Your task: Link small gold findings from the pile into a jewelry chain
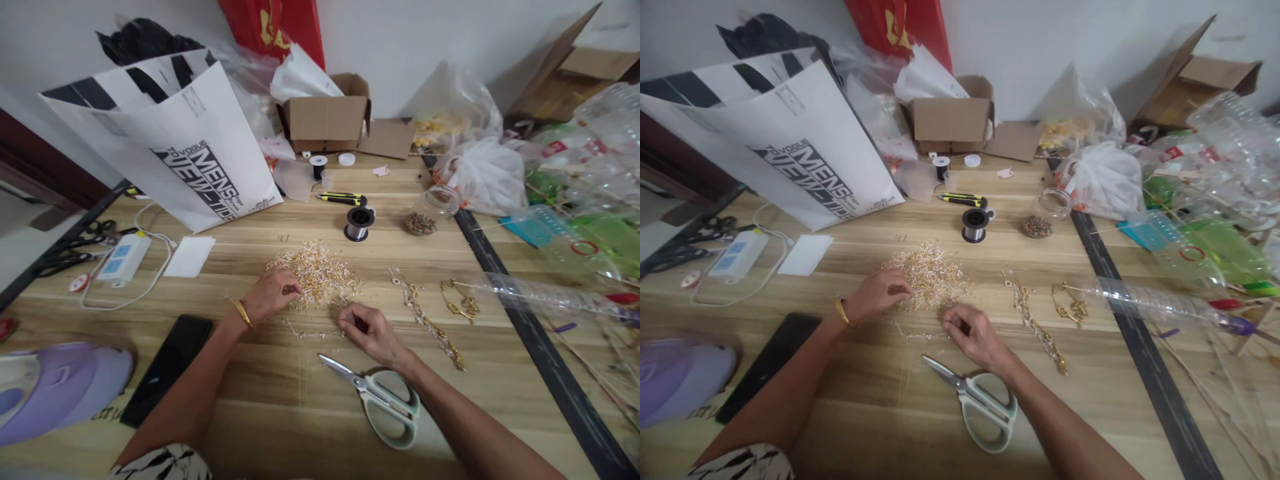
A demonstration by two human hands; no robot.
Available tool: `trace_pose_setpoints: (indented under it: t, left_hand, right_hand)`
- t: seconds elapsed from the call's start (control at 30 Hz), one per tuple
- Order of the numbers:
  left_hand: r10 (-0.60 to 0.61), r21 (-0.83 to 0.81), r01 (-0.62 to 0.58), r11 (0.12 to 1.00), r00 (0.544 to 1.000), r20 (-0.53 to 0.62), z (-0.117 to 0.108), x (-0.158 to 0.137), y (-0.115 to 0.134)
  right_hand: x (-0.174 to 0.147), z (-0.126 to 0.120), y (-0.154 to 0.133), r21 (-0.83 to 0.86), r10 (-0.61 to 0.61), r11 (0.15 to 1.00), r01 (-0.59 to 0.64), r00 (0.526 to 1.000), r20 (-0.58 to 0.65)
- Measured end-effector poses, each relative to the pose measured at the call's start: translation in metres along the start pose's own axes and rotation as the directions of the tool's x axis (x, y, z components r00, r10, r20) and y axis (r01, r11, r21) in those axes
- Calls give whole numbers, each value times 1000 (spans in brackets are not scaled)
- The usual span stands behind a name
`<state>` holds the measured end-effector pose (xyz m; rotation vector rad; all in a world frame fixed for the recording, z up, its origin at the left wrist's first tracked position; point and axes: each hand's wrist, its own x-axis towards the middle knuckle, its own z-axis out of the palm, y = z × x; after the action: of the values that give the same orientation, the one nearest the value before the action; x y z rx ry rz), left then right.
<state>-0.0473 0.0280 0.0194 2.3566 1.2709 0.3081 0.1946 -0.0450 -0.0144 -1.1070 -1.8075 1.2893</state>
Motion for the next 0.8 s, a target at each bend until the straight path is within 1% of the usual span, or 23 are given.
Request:
trace_pose_setpoints:
  t: [0.1,0.2,0.3,0.4,0.47,0.6,0.8]
  left_hand:
    - [25,43,-27,999,998,58,3,0,4]
    - [49,58,-54,997,995,87,4,0,7]
    - [75,18,-77,997,994,78,3,0,7]
    - [60,-13,-60,998,998,30,1,1,2]
    - [56,-16,-55,998,998,17,1,1,-1]
    - [71,-11,-71,997,997,40,1,0,-2]
    - [70,42,-73,996,995,72,5,0,6]
  right_hand:
    - [0,0,0,-4,-1,1000,1,1000,-3]
    - [0,0,0,-7,-4,1000,4,1000,-10]
    - [0,0,0,-11,-5,1000,5,1000,-14]
    - [0,0,0,-8,-6,1000,6,1000,-8]
    - [0,0,0,-11,-9,1000,9,1000,-10]
    - [0,0,1,-17,-13,1000,13,1000,-13]
    - [0,0,2,-19,-4,1000,4,1000,-8]
